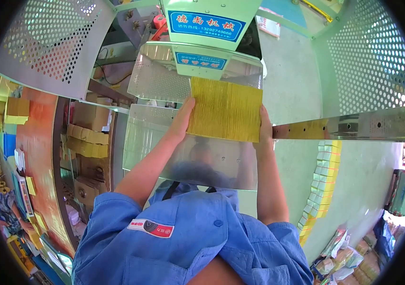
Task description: The recorder is shown bundling and weighing stacks of yellow paper in a mill environment.
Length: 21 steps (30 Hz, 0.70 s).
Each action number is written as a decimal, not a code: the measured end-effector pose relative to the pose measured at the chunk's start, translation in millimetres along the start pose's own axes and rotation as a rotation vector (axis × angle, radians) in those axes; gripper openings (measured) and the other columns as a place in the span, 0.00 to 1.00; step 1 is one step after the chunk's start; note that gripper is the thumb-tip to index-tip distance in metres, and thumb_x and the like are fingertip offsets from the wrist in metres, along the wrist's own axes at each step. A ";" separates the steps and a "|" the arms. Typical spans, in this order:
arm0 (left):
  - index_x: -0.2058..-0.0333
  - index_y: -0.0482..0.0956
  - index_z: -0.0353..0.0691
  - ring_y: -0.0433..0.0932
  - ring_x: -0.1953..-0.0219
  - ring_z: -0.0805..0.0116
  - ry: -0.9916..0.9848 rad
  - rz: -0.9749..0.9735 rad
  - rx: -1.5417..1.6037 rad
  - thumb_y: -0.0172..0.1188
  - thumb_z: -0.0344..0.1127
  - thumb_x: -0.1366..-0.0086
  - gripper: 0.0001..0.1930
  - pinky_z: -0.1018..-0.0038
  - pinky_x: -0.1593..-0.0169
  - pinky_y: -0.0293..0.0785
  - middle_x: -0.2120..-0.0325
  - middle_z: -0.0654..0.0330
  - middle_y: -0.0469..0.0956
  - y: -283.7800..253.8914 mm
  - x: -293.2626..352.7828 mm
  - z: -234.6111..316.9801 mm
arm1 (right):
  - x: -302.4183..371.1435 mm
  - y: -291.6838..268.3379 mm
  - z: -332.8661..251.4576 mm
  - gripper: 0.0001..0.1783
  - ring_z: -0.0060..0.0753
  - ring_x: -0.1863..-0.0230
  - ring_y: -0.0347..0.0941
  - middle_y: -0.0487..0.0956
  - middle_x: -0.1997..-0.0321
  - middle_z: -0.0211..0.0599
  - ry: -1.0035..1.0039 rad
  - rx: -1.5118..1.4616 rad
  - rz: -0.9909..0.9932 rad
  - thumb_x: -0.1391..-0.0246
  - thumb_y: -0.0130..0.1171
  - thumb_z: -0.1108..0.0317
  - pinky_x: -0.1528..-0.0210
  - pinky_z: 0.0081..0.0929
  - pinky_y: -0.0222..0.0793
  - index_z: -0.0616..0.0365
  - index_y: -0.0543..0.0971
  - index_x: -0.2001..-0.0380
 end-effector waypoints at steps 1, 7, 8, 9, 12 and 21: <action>0.35 0.58 0.39 0.63 0.38 0.69 -0.004 0.003 -0.005 0.43 0.49 0.27 0.28 0.71 0.36 0.57 0.39 0.59 0.64 3.2 1.5 3.6 | -1.1 -1.9 1.7 0.29 0.33 0.36 0.62 0.66 0.35 0.36 -0.020 -0.019 -0.042 0.32 0.40 0.53 0.36 0.32 0.59 0.56 0.60 0.34; 0.36 0.59 0.38 0.67 0.39 0.69 0.019 0.031 -0.133 0.43 0.52 0.27 0.29 0.70 0.38 0.64 0.40 0.58 0.65 -5.0 0.1 -3.9 | 15.7 6.6 -3.1 0.30 0.33 0.34 0.60 0.63 0.32 0.34 0.004 -0.035 -0.061 0.31 0.40 0.50 0.34 0.30 0.57 0.54 0.58 0.32; 0.36 0.58 0.38 0.67 0.39 0.69 0.003 0.044 -0.108 0.42 0.52 0.27 0.29 0.70 0.38 0.64 0.39 0.58 0.65 -7.0 0.1 -8.0 | 16.6 4.3 -1.6 0.30 0.33 0.34 0.60 0.63 0.32 0.34 0.003 -0.043 -0.052 0.31 0.40 0.50 0.34 0.30 0.57 0.54 0.58 0.32; 0.35 0.57 0.38 0.66 0.39 0.69 -0.014 0.055 -0.082 0.42 0.53 0.27 0.30 0.70 0.38 0.64 0.39 0.58 0.64 -9.4 0.0 -12.1 | 16.8 1.8 -0.1 0.30 0.32 0.36 0.63 0.66 0.36 0.36 -0.021 -0.040 -0.041 0.31 0.41 0.49 0.36 0.31 0.60 0.58 0.62 0.35; 0.35 0.57 0.38 0.66 0.39 0.69 0.034 0.021 -0.148 0.42 0.53 0.27 0.30 0.71 0.38 0.64 0.39 0.57 0.65 -2.8 -0.6 -12.4 | 4.5 -19.8 10.4 0.30 0.31 0.38 0.65 0.70 0.40 0.38 -0.076 -0.036 -0.087 0.31 0.41 0.49 0.38 0.32 0.62 0.62 0.65 0.38; 0.37 0.62 0.37 0.67 0.40 0.70 -0.029 0.084 -0.241 0.42 0.55 0.27 0.31 0.72 0.38 0.63 0.41 0.57 0.67 15.5 7.3 0.4 | 9.6 -4.3 3.6 0.29 0.30 0.38 0.64 0.69 0.38 0.37 -0.168 -0.067 -0.200 0.32 0.43 0.51 0.37 0.31 0.59 0.59 0.64 0.37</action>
Point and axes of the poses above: each hand's wrist, its own x-axis away from the middle knuckle, its own y-axis out of the palm, z = x × y, the point moved 4 cm from there along -x, towards the middle knuckle
